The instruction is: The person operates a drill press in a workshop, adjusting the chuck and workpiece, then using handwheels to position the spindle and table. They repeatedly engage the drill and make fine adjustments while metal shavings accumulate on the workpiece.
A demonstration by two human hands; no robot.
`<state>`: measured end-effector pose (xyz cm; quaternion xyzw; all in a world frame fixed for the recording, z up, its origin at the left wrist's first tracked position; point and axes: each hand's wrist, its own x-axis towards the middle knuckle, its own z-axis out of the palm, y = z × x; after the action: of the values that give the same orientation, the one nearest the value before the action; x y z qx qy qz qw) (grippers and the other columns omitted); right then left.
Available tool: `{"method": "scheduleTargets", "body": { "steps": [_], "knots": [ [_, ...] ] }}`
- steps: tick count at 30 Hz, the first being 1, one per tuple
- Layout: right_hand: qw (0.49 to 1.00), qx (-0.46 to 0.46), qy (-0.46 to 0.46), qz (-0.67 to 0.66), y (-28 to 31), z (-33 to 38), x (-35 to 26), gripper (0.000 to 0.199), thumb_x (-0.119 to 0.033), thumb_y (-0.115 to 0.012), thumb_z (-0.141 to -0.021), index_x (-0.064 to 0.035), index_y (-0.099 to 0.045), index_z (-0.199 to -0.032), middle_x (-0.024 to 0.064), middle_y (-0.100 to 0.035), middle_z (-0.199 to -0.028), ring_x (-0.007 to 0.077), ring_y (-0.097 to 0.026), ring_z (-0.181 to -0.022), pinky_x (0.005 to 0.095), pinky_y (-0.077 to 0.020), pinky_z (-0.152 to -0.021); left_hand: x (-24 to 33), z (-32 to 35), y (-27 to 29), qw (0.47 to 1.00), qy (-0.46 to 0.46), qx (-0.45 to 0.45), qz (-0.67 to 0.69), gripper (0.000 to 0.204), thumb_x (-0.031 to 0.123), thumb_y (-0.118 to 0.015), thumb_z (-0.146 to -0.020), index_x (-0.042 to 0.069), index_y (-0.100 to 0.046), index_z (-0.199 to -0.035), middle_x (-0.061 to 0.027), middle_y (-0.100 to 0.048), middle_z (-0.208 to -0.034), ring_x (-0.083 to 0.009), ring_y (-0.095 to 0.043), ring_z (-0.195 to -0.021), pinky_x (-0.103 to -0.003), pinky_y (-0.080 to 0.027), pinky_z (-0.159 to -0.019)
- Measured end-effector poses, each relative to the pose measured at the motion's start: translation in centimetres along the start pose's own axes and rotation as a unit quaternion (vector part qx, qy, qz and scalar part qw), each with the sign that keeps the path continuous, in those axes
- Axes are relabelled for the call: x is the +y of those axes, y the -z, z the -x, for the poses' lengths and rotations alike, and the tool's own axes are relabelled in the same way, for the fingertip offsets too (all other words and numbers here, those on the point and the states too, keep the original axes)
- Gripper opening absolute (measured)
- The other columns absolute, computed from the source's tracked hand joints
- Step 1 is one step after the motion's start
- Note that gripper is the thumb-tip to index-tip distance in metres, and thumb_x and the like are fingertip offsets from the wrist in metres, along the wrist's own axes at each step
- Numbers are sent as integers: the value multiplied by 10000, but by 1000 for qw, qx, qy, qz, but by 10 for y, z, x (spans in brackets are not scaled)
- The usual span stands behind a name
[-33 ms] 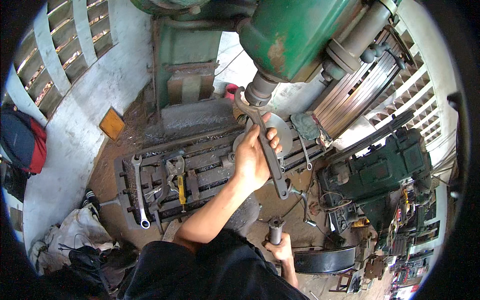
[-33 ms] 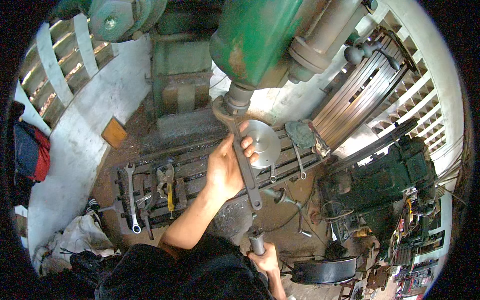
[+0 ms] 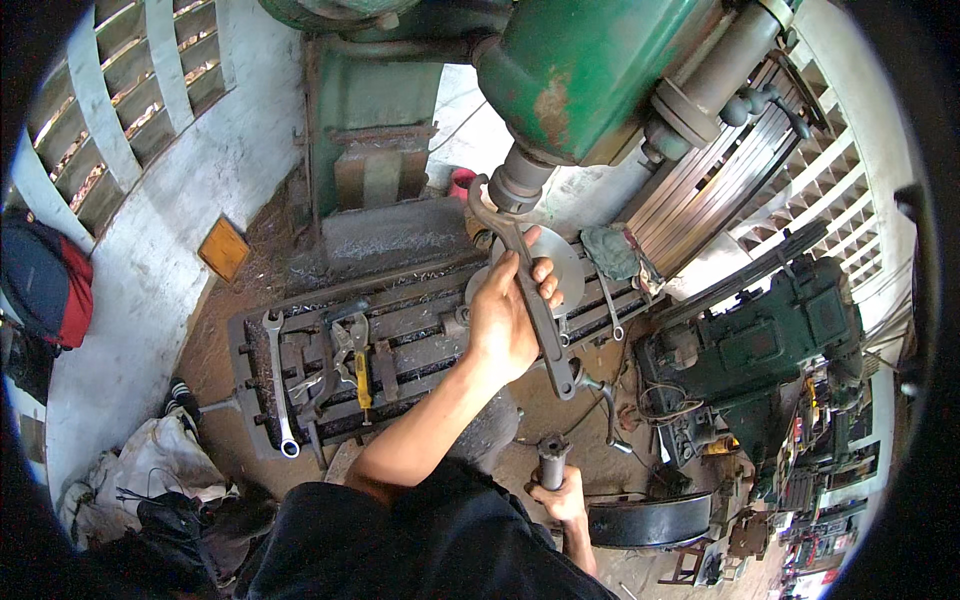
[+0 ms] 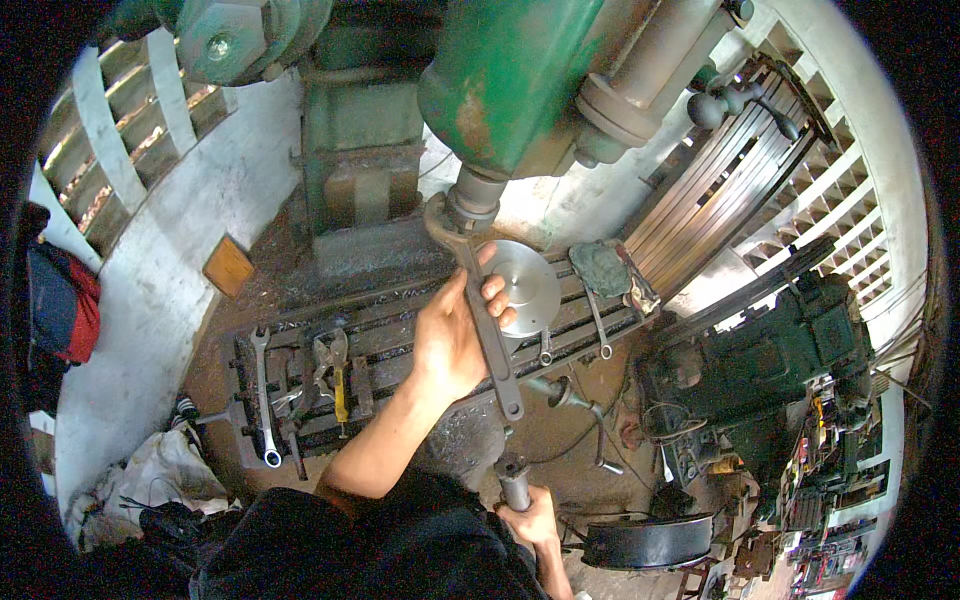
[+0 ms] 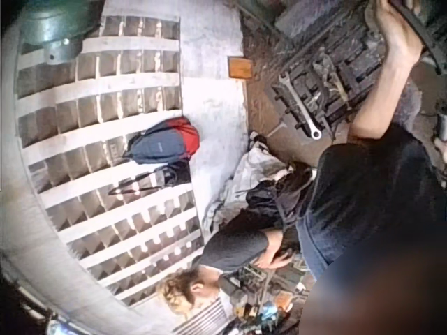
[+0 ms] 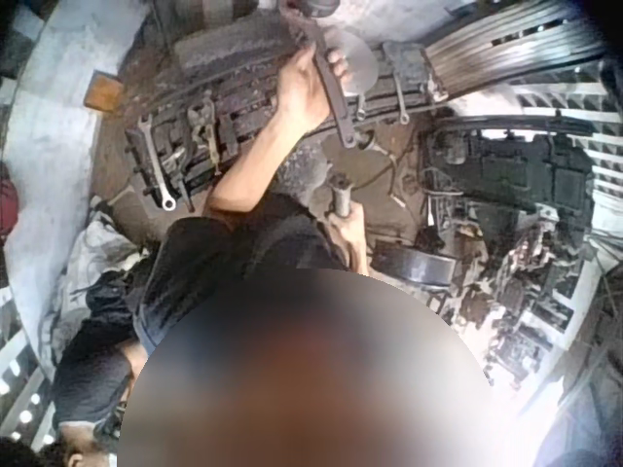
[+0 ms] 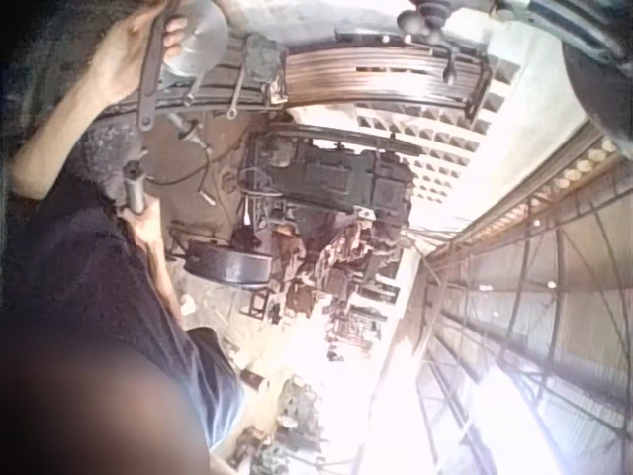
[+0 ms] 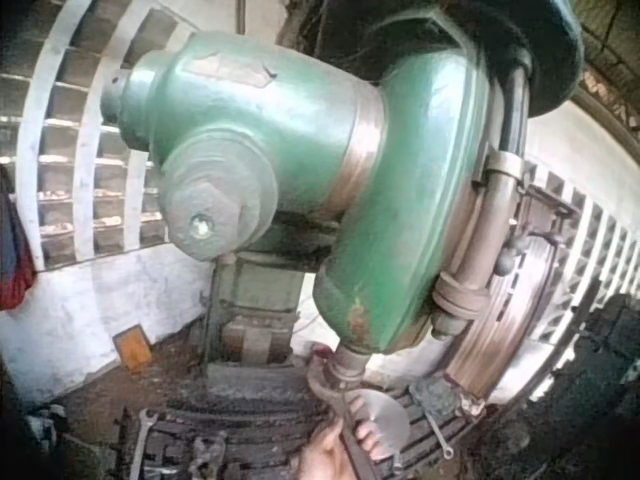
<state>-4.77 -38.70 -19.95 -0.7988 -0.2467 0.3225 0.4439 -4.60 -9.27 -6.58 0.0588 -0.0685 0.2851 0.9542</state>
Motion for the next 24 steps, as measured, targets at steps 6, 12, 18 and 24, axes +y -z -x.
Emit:
{"method": "scheduleTargets", "body": {
  "steps": [6, 12, 18, 24],
  "knots": [
    [999, 15, 45, -27, 3, -3, -12, 159, -57, -711, -623, -23, -557, -641, -12, -508, -542, 69, -449, -510, 273, -375, -471, -14, 0, 2, 1000, -14, -21, 6, 437, 291, -404, -994, 68, -377, -1369, -18, -419, -872, -136, -399, -767, -282, -376, -730],
    [985, 43, 95, -138, 3, -8, -20, 167, 83, -643, -614, -14, -520, -672, 37, -526, -601, 129, -518, -522, 275, -445, -490, -42, -18, 7, 998, -50, -30, 15, 439, 318, -434, -990, 149, -367, -1390, -4, -447, -931, -131, -410, -829, -315, -370, -791],
    [976, 88, 133, -148, 12, -23, -31, 221, 61, -678, -622, -39, -499, -704, 37, -514, -634, 130, -482, -522, 284, -412, -486, -61, -52, 13, 997, -65, -51, 8, 394, 307, -418, -996, 175, -381, -1366, -10, -512, -984, -146, -509, -917, -390, -422, -897],
    [978, 73, 174, -84, 15, -32, -45, 145, -39, -715, -642, -40, -584, -705, 12, -594, -680, 102, -529, -607, 274, -445, -570, -56, -60, 17, 989, -52, -140, 4, 313, 200, -486, -965, 84, -427, -1249, -58, -526, -990, -214, -547, -1023, -534, -375, -1067]
  ]
}}
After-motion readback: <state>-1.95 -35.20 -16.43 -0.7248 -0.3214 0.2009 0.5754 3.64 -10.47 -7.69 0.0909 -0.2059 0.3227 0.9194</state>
